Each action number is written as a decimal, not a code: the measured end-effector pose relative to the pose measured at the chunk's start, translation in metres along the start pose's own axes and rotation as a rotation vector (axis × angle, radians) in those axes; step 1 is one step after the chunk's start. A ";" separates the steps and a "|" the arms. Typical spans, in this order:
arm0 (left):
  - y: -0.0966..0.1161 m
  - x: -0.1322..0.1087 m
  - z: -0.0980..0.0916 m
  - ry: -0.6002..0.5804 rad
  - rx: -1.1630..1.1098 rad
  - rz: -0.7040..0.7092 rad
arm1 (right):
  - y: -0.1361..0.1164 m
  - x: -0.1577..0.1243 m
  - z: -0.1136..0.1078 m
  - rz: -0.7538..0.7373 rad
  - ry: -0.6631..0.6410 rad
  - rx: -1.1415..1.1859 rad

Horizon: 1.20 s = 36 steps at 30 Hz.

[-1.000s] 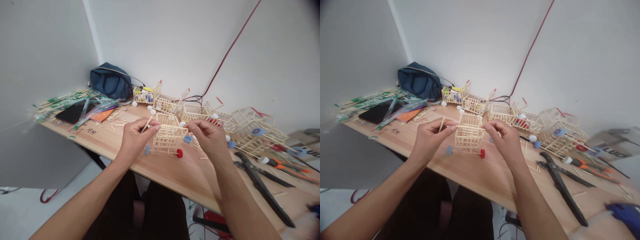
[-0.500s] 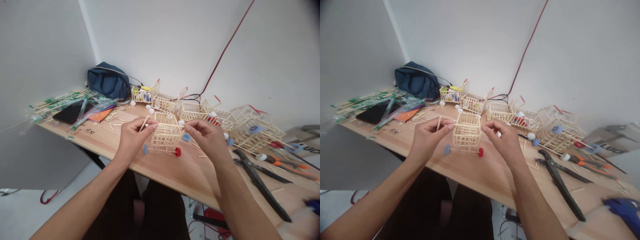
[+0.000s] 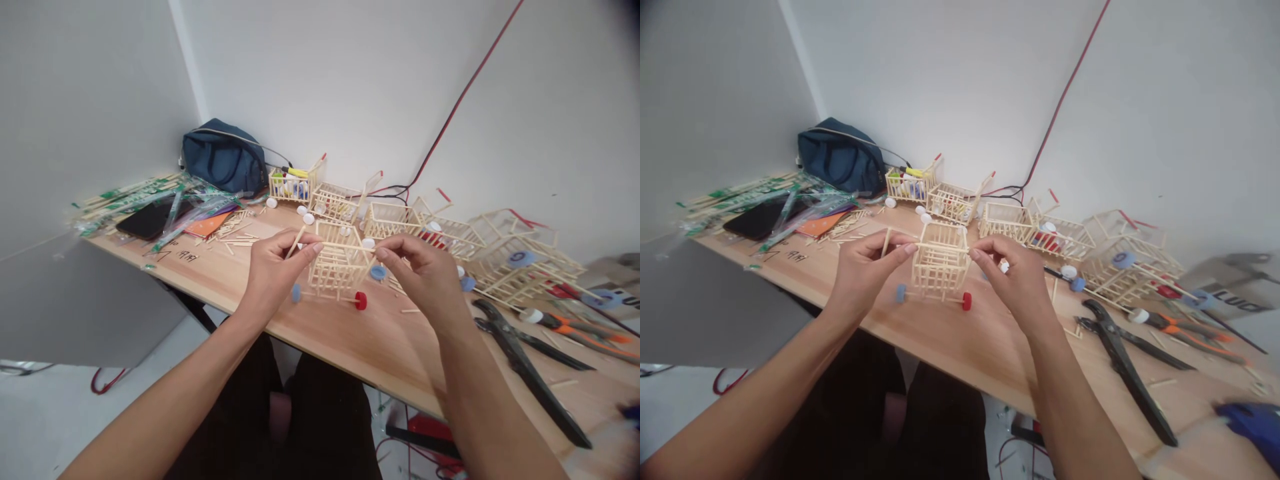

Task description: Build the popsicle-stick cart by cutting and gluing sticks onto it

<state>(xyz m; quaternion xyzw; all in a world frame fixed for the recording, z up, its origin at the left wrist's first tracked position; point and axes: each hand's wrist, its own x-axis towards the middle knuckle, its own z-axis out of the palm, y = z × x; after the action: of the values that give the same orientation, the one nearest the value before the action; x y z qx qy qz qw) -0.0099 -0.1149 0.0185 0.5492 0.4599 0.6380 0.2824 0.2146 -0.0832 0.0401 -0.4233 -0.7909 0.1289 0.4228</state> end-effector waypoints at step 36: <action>-0.024 0.013 0.008 -0.014 -0.053 0.134 | -0.003 0.000 0.002 -0.108 0.045 -0.114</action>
<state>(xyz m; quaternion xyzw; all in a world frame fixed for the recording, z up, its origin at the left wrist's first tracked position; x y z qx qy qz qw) -0.0088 -0.0911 0.0028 0.5756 0.4033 0.6634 0.2568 0.2113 -0.0843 0.0406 -0.4063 -0.8090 0.0510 0.4218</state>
